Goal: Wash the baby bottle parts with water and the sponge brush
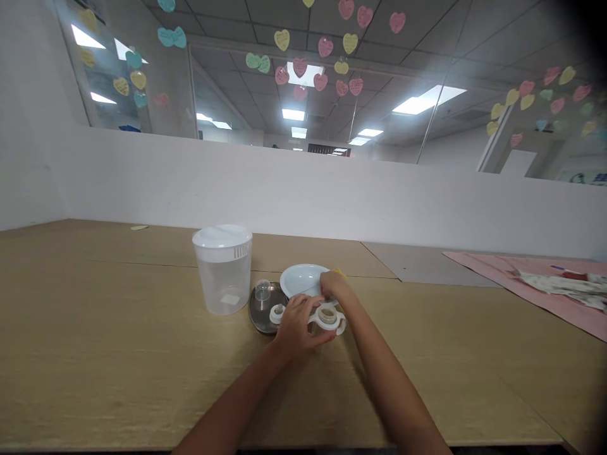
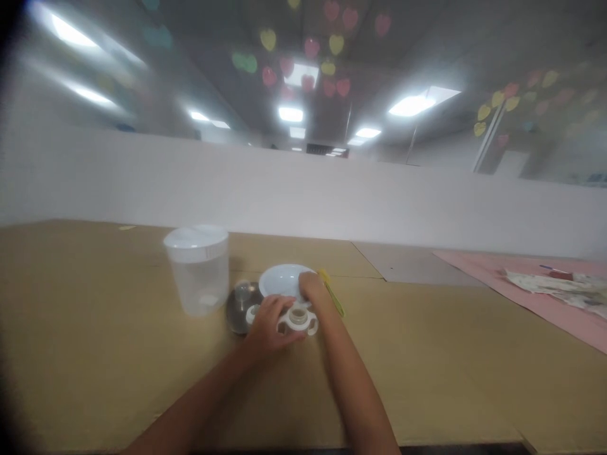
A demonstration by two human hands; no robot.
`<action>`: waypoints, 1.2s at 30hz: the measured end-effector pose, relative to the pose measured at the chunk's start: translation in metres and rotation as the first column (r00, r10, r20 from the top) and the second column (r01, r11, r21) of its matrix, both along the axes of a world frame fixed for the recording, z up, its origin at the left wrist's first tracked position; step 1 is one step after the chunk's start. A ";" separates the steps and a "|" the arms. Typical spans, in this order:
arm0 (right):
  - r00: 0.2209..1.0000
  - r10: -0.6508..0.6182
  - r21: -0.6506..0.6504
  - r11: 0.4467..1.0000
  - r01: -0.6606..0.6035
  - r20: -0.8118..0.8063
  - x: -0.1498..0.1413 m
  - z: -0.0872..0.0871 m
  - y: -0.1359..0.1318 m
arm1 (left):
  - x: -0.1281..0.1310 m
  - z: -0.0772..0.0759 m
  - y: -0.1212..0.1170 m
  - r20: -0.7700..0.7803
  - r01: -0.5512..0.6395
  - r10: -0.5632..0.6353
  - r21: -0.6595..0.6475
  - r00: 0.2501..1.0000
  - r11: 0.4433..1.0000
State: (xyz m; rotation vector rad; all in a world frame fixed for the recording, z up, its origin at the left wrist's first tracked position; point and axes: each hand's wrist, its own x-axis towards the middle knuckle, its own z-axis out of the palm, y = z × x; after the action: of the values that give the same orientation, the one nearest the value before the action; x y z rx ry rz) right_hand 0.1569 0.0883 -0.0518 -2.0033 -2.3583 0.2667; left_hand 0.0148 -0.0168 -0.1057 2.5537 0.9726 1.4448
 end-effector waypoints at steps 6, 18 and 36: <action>0.974 0.136 -0.103 0.982 -0.156 -0.183 -0.005 -0.007 -0.004 | -0.006 0.002 0.007 -0.027 -0.007 0.010 0.118 1.000 0.993; 0.524 0.280 0.193 0.957 -0.214 -0.804 0.003 0.055 -0.035 | -0.023 -0.002 0.024 0.413 -0.186 0.204 -0.083 0.887 0.979; 0.794 0.322 -0.189 0.862 -0.471 -0.515 0.009 0.077 -0.072 | -0.031 -0.012 0.045 0.640 -0.096 0.516 -0.572 0.569 0.815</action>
State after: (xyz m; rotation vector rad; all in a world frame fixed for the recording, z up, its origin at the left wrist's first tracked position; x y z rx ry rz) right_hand 0.1658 0.0165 0.0257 -1.2668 -2.4771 1.0680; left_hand -0.0165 0.0281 -0.1178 1.1839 1.3984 1.8236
